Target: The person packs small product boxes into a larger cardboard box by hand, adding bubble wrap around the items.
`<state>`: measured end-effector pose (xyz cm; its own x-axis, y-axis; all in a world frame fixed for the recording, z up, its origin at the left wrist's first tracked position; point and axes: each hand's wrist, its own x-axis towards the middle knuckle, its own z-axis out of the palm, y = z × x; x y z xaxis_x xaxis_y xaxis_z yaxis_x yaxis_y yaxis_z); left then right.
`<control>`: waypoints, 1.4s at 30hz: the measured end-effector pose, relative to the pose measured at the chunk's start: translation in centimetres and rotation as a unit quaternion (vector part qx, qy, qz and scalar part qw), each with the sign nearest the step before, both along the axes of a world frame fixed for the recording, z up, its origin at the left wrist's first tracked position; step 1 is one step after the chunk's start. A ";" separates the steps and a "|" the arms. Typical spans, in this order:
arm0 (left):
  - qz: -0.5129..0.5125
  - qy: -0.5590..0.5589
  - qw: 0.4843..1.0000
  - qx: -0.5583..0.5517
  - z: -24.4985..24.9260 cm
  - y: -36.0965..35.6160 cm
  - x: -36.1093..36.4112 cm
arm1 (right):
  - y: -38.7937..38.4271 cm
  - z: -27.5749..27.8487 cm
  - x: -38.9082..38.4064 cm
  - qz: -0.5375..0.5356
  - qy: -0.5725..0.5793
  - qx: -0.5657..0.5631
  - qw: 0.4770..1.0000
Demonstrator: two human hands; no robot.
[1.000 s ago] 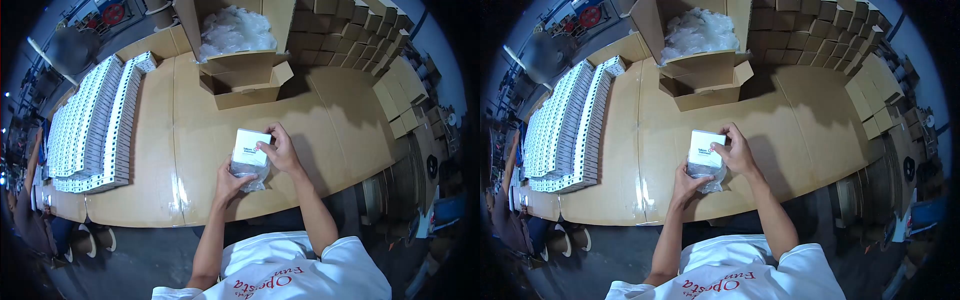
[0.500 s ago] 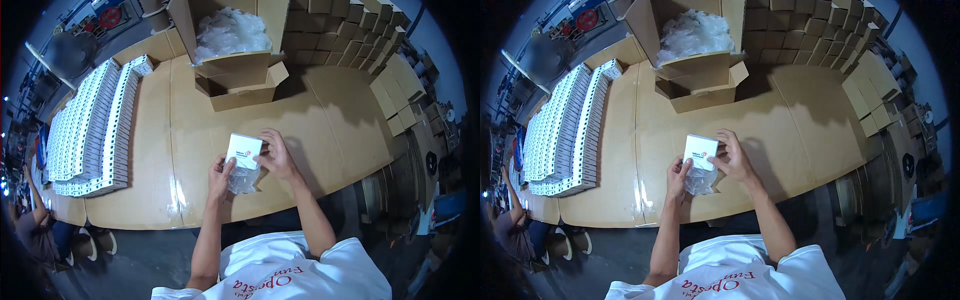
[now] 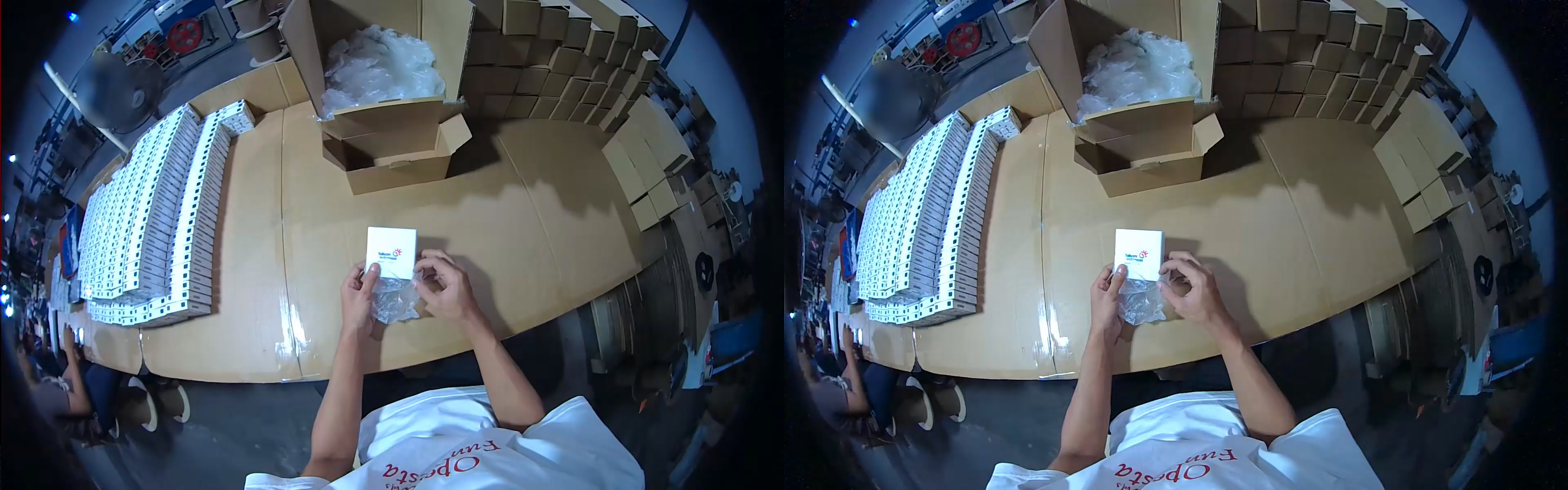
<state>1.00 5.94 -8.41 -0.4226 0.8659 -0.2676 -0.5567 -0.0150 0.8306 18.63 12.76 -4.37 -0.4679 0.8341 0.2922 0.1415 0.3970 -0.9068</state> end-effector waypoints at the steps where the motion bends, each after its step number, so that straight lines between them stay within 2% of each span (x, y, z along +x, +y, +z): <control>1: -0.002 0.004 1.000 0.000 0.0 0.0 0.0 | -0.1 0.1 0.1 0.005 -0.008 -0.006 1.000; 4: -0.013 0.015 1.000 0.001 -0.2 -0.1 -0.1 | -0.1 0.3 0.1 0.003 -0.022 -0.010 1.000; 7: -0.034 0.030 0.999 0.002 -0.1 -0.1 -0.4 | 1.3 -0.8 -0.1 -0.007 0.044 -0.035 0.998; 10: -0.057 0.031 0.998 0.000 -0.4 -0.4 -0.2 | 1.8 0.4 -0.1 0.000 0.039 -0.164 0.986; 11: -0.059 0.025 0.998 0.004 -0.4 -0.5 -0.1 | 1.9 0.4 -0.1 0.008 0.026 -0.145 0.989; 14: -0.053 0.009 0.998 0.020 -0.5 -0.5 -0.2 | 1.3 -0.7 -1.6 -0.080 0.115 -0.083 0.987; 15: -0.047 0.004 0.999 0.026 -0.4 -0.5 -0.2 | 0.9 0.4 -1.1 -0.037 0.121 -0.176 0.976; 18: -0.046 -0.014 0.999 0.024 0.2 -0.8 -0.3 | 0.0 0.1 -1.0 0.004 0.160 -0.192 0.968; 24: -0.040 -0.016 0.999 0.024 0.5 -0.6 -0.1 | -0.6 -1.5 0.1 -0.020 0.057 -0.220 0.974; 25: -0.036 -0.011 0.999 0.036 0.2 -0.5 -0.2 | -0.4 -2.4 -0.2 -0.019 0.077 -0.205 0.976; 28: -0.027 0.000 0.998 0.059 -0.5 -0.5 -0.3 | -0.6 -3.1 -0.8 -0.031 0.089 -0.261 0.961; 32: -0.026 -0.014 0.998 0.058 0.5 -0.8 0.3 | -0.6 -3.8 -0.6 -0.024 0.071 -0.239 0.968; 35: -0.019 -0.033 0.997 0.063 0.3 -0.7 0.2 | -0.8 -3.1 -0.4 -0.023 0.120 -0.265 0.957; 42: -0.010 -0.035 0.996 0.084 -0.6 -0.8 0.1 | -0.4 -1.9 0.0 0.008 0.114 -0.278 0.954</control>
<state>1.08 5.14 -9.04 -0.3909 0.9087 -0.1465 -0.6151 -0.1395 0.7760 18.65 12.34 -6.32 -0.4595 0.8828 -0.0975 -0.0870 -0.1540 -0.9842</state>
